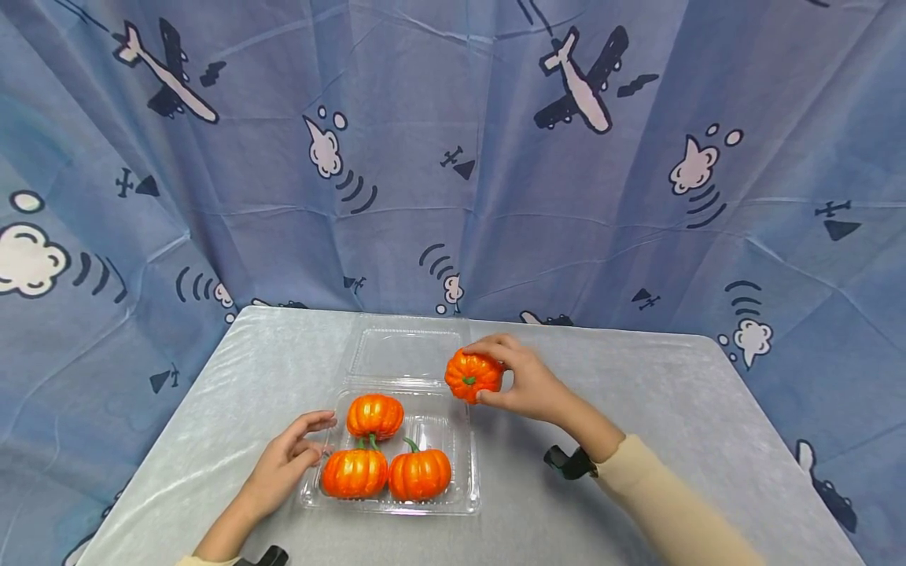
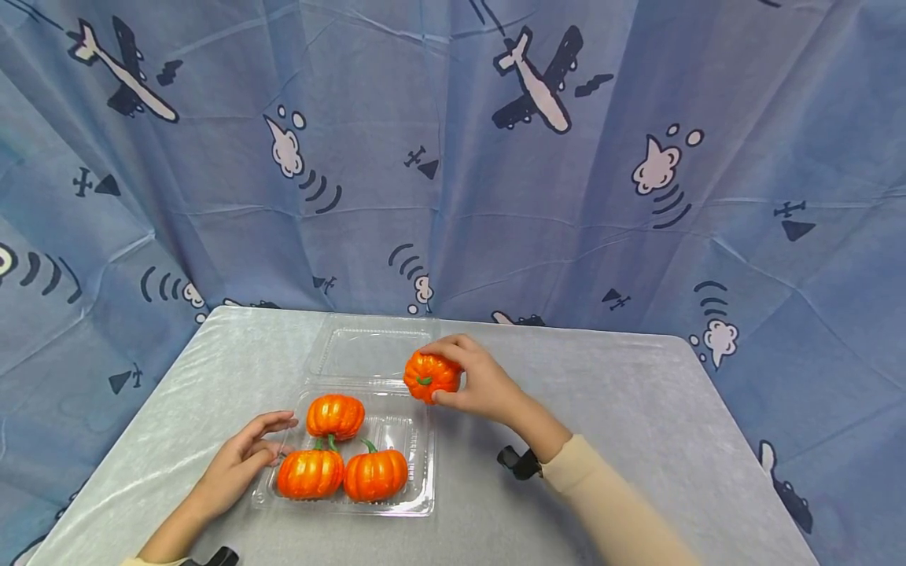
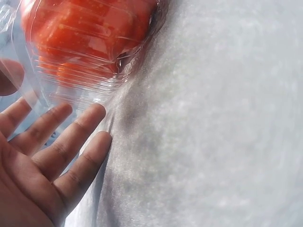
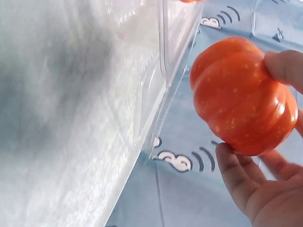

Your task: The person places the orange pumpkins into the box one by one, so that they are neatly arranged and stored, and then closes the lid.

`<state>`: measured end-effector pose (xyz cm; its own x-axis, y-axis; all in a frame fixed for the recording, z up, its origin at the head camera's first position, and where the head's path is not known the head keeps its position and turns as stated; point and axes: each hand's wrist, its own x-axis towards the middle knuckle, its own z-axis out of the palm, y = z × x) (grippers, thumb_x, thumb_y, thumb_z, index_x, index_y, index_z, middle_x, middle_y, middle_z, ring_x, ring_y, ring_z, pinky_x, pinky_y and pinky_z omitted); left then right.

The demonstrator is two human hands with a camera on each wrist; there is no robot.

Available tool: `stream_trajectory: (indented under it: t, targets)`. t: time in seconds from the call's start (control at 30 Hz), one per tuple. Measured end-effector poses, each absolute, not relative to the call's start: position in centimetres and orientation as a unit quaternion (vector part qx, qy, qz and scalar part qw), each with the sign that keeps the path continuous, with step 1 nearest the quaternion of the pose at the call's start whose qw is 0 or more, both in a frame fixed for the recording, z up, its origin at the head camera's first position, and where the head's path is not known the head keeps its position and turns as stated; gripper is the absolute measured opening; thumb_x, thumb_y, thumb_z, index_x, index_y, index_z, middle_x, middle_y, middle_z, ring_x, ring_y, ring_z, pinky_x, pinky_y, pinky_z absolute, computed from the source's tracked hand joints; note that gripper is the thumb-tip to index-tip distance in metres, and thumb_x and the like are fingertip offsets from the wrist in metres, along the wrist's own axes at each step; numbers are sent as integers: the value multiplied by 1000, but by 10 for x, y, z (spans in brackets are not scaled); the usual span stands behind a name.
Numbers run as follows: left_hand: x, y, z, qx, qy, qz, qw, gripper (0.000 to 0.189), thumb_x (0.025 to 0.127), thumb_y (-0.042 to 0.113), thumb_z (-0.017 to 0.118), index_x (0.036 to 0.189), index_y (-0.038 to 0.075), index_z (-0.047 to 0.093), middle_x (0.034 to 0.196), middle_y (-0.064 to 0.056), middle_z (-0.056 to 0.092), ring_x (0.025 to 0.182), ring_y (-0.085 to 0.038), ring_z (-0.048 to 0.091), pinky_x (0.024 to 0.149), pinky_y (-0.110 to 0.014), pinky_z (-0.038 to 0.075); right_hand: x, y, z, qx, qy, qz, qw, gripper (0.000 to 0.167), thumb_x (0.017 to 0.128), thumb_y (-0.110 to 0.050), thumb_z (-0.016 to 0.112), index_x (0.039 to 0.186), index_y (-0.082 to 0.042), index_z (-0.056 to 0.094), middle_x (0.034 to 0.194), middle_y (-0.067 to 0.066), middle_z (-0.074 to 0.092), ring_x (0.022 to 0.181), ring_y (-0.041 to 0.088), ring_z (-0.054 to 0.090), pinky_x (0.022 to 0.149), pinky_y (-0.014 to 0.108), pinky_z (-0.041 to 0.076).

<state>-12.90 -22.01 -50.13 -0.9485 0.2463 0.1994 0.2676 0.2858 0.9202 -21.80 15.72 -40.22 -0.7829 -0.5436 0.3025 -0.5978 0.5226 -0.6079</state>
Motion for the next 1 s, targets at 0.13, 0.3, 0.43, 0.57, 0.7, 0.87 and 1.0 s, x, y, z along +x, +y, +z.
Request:
stream_trajectory:
  t: [0.13,0.3,0.43,0.57,0.7,0.87,1.0]
  targets:
    - [-129,-220,-501,-160,-802,-576,8,43,92,-5,50,135,0,48,128,-29,56,90,-12,69,72,-27,55,-213,146,-404,348,-869,350,28,59,71,-10,81,126,-22,62,126,2,57,113,21,57,87,34,54]
    - [-129,-220,-502,-159,-802,-576,7,42,93,-4,50,135,0,48,129,-28,56,90,-13,69,72,-27,55,-209,134,-406,366,-868,334,23,60,70,-10,82,125,-21,61,126,1,57,115,21,55,90,36,54]
    - [-128,-220,-502,-155,-804,-574,4,42,93,-3,50,135,2,48,129,-28,56,91,-15,69,72,-26,55,-206,128,-407,373,-872,317,24,59,71,-12,82,124,-20,61,128,2,57,118,23,54,93,40,53]
    - [-128,-220,-501,-146,-806,-574,-5,42,94,-2,51,136,2,47,131,-26,56,92,-16,69,73,-26,55,-205,123,-411,390,-871,298,32,58,71,-12,81,125,-20,61,131,5,56,121,28,53,95,44,51]
    - [-127,-220,-501,-144,-805,-576,-8,42,94,-2,50,136,1,47,131,-26,56,92,-17,69,73,-27,55,-204,117,-414,416,-867,271,46,55,72,-13,80,124,-21,61,131,8,54,120,30,52,95,45,50]
    - [-127,-220,-501,-148,-802,-579,-5,42,93,-3,50,136,0,47,130,-27,55,92,-12,69,72,-28,56,-203,111,-416,450,-861,230,64,54,72,-12,80,122,-22,62,126,10,54,116,29,52,94,43,50]
    - [-127,-220,-501,-152,-801,-579,-1,42,93,-3,50,135,0,47,130,-28,55,91,-12,69,72,-28,56,-203,106,-419,475,-854,201,73,55,73,-11,79,123,-24,61,126,8,54,113,27,52,94,39,51]
